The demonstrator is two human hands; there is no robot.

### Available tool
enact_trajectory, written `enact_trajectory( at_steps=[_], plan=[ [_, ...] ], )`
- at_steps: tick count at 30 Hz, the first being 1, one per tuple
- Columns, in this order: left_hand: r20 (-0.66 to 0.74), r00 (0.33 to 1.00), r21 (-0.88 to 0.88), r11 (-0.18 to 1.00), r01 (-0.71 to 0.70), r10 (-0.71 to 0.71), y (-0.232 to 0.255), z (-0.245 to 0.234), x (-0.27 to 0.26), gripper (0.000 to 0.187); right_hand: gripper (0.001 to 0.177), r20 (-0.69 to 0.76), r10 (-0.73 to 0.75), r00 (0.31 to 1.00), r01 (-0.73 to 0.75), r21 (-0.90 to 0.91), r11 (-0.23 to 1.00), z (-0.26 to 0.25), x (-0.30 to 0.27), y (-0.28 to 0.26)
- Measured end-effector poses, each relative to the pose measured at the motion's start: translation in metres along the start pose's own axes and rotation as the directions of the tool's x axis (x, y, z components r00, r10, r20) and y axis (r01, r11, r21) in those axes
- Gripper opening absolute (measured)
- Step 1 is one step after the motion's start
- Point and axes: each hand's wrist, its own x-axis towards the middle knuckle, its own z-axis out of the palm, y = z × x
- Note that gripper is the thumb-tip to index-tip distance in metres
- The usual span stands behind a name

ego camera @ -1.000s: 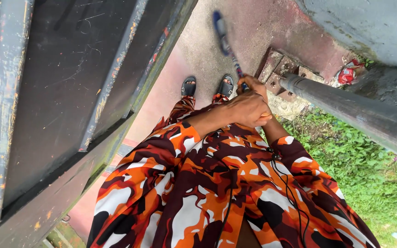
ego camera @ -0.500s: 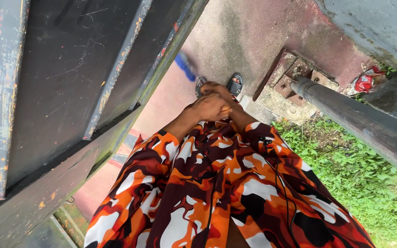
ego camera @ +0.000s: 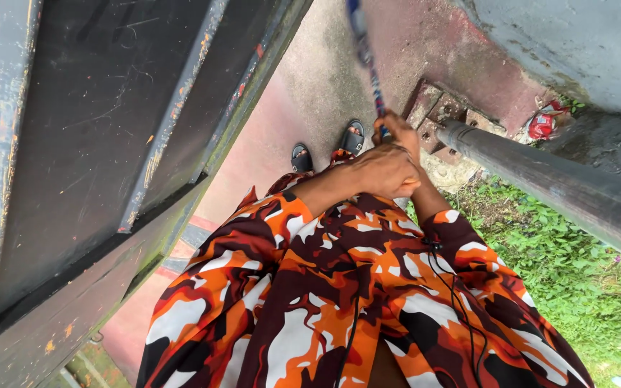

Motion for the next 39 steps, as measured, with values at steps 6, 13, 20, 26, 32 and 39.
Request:
enact_trajectory(
  at_steps=[6,13,20,26,32,39],
  plan=[
    [0.219,0.936,0.022,0.961,0.277,-0.275,-0.016,-0.005,-0.033,0.022,0.016,0.147,-0.274,0.951,0.289,-0.097,0.952,0.034,0.016,0.021],
    [0.09,0.92,-0.041,0.922,0.386,-0.381,-0.048,-0.028,-0.044,0.029,0.01,0.326,-0.567,0.757,0.635,-0.161,0.755,0.049,0.065,0.052],
    [0.15,0.961,0.032,0.973,0.229,-0.231,-0.027,-0.018,0.016,0.025,0.014,0.123,-0.63,0.767,0.621,-0.391,0.68,0.012,0.05,0.026],
    [0.098,0.981,-0.01,0.986,0.169,-0.167,0.002,-0.017,0.021,0.028,0.016,0.22,-0.722,0.656,0.747,-0.322,0.581,0.01,0.018,0.001],
    [0.059,0.927,0.041,0.929,0.368,-0.369,-0.033,-0.042,-0.004,0.021,0.02,0.448,-0.603,0.66,0.578,0.211,0.788,0.056,0.076,0.041],
    [-0.061,0.976,-0.011,0.978,0.208,-0.208,-0.068,-0.051,0.007,0.023,0.017,0.105,-0.871,0.48,0.851,0.185,0.491,0.063,0.106,0.008]
  ],
)
